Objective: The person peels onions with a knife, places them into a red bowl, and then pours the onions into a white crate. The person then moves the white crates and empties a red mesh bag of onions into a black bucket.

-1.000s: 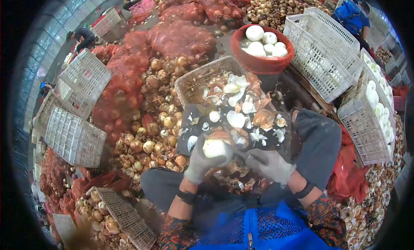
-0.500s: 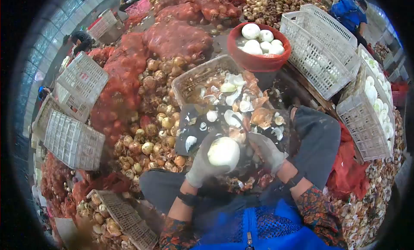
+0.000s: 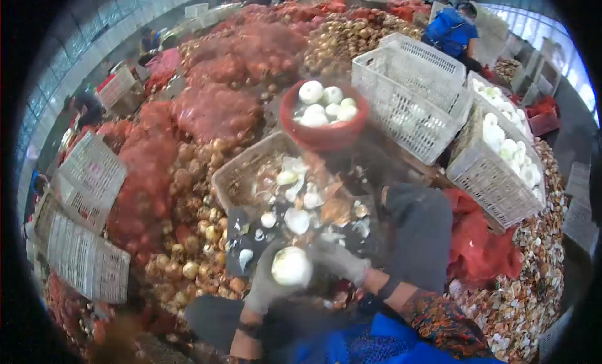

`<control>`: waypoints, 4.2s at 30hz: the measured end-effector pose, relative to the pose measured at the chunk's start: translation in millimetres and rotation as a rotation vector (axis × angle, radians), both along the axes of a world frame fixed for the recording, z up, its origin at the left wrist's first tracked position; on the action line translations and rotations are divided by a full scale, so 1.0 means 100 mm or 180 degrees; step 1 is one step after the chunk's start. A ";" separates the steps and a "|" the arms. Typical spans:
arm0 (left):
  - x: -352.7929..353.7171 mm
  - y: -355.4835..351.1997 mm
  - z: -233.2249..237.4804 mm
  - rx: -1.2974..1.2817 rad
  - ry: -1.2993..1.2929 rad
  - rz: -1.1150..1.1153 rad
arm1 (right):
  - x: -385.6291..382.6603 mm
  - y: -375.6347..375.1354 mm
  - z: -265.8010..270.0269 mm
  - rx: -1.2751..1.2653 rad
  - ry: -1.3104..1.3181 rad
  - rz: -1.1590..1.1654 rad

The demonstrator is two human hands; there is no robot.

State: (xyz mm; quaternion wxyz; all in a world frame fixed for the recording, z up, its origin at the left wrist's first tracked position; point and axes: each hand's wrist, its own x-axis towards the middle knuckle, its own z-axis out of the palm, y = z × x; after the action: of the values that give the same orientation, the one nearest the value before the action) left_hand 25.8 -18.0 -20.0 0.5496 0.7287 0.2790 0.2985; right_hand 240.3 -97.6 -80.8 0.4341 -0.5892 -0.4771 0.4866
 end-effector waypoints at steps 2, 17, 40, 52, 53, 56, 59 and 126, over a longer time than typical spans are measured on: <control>-0.01 -0.01 0.10 0.0165 0.0119 0.0120 | -0.04 -0.07 0.33 0.0127 -0.0592 -0.0028; -0.10 -0.02 0.37 0.0582 -0.0055 0.0665 | -0.06 -0.42 1.52 -0.0653 -0.0413 0.0705; -0.15 -0.06 0.41 0.0426 -0.0005 0.0205 | 0.12 -0.38 1.42 -0.1197 0.0281 0.0689; 0.00 -0.16 0.32 -0.0215 -0.0333 -0.0052 | 0.02 -0.14 0.71 -0.1494 0.2155 -0.0631; 0.02 -0.15 0.36 0.0121 -0.0132 -0.0164 | 0.04 -0.17 0.73 -0.1279 0.2007 -0.0678; 0.05 -0.14 0.42 -0.0034 0.0006 -0.0107 | 0.02 -0.26 0.74 -0.0849 0.1779 -0.0646; 0.05 -0.08 0.43 -0.0090 0.0006 -0.0073 | -0.01 -0.20 0.57 -0.0326 0.1549 -0.0605; -0.05 0.05 0.18 -0.3291 -0.2390 0.0888 | -0.42 -0.10 0.70 0.0708 -0.1153 0.0510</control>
State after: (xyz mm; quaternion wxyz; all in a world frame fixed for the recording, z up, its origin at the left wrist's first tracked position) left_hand 20.6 -13.0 -2.2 0.8453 0.1736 0.2676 0.4286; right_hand 198.1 -107.7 -10.5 0.3636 -0.5758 -0.6432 0.3502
